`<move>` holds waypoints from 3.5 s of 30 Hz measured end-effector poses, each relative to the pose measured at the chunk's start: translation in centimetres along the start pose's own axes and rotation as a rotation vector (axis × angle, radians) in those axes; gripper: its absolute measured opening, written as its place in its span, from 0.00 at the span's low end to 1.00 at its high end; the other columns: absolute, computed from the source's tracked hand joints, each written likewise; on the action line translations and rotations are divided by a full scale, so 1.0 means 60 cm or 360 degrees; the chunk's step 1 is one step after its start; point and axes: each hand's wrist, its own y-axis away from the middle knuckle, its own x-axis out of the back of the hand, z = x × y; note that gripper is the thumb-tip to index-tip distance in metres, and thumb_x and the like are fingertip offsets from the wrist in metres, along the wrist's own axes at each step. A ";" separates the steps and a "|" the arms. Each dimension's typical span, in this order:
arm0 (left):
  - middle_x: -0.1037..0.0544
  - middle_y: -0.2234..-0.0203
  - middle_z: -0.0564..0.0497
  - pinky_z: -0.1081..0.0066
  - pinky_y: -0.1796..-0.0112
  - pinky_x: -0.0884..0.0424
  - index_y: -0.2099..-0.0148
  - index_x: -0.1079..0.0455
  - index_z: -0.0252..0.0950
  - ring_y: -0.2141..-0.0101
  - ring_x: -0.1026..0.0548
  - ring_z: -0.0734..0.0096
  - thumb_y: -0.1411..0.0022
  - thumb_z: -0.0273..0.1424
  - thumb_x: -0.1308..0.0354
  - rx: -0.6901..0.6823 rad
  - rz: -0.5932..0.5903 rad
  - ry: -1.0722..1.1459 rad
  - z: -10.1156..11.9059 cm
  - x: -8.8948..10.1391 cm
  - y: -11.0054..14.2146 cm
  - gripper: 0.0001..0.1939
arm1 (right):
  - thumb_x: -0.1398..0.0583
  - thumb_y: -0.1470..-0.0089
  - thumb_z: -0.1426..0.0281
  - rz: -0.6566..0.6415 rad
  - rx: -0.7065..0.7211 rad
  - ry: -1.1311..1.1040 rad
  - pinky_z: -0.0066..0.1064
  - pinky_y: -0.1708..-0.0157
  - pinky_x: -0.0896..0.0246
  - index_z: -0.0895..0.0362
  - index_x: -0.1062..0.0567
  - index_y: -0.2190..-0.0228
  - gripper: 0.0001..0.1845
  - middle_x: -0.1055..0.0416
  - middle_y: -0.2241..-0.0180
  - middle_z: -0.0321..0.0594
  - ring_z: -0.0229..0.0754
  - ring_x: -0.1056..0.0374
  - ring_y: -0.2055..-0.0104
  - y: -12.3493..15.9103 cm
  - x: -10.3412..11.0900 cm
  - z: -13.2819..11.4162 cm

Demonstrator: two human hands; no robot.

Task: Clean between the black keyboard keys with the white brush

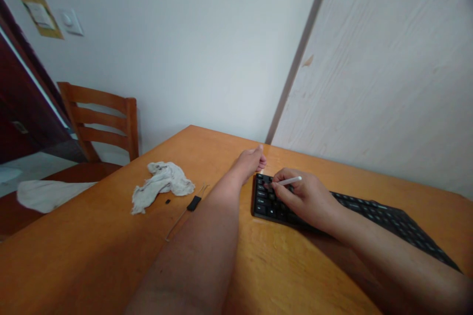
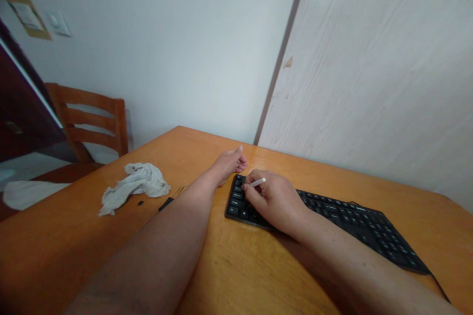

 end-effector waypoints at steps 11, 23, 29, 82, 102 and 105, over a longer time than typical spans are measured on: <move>0.26 0.76 0.47 0.71 0.71 0.33 0.71 0.33 0.34 0.77 0.31 0.73 0.34 0.52 0.52 0.0004 -0.0023 -0.0003 0.003 -0.003 0.002 0.27 | 0.44 0.41 0.67 -0.0094 -0.0020 -0.0074 0.31 0.74 0.46 0.52 0.28 0.70 0.06 0.28 0.75 0.35 0.40 0.34 0.74 0.011 0.004 -0.006; 0.26 0.75 0.46 0.72 0.72 0.33 0.71 0.33 0.34 0.76 0.30 0.74 0.33 0.51 0.53 0.0010 -0.0063 -0.0046 0.006 -0.003 0.004 0.26 | 0.43 0.42 0.68 -0.0258 -0.0014 -0.0118 0.30 0.76 0.49 0.52 0.28 0.71 0.06 0.30 0.78 0.33 0.38 0.37 0.76 0.019 0.024 -0.018; 0.26 0.76 0.47 0.73 0.73 0.33 0.71 0.34 0.34 0.77 0.31 0.74 0.32 0.50 0.53 0.0004 -0.0067 -0.0076 0.007 -0.003 0.004 0.26 | 0.44 0.41 0.67 -0.0328 -0.0049 -0.0151 0.30 0.75 0.47 0.52 0.28 0.71 0.07 0.29 0.77 0.35 0.39 0.36 0.75 0.028 0.032 -0.014; 0.29 0.80 0.51 0.74 0.74 0.36 0.71 0.33 0.34 0.79 0.32 0.74 0.33 0.52 0.54 -0.0026 -0.0097 -0.0074 0.007 0.001 0.007 0.27 | 0.43 0.40 0.61 0.0054 -0.0086 -0.0524 0.30 0.69 0.42 0.56 0.28 0.74 0.15 0.29 0.75 0.35 0.39 0.34 0.72 -0.045 -0.019 0.000; 0.28 0.77 0.50 0.73 0.73 0.34 0.69 0.33 0.33 0.77 0.30 0.73 0.32 0.50 0.54 0.0008 -0.0093 -0.0074 0.008 0.001 0.008 0.26 | 0.45 0.39 0.62 0.0138 -0.0201 -0.0483 0.32 0.69 0.40 0.54 0.28 0.70 0.12 0.24 0.74 0.37 0.42 0.30 0.72 -0.035 -0.014 0.010; 0.29 0.79 0.51 0.73 0.73 0.35 0.70 0.33 0.34 0.78 0.32 0.74 0.32 0.51 0.54 0.0016 -0.0091 -0.0065 0.008 0.001 0.007 0.27 | 0.45 0.38 0.62 0.0030 -0.0125 -0.0667 0.33 0.64 0.38 0.55 0.28 0.72 0.14 0.23 0.71 0.39 0.42 0.28 0.67 -0.034 -0.018 0.002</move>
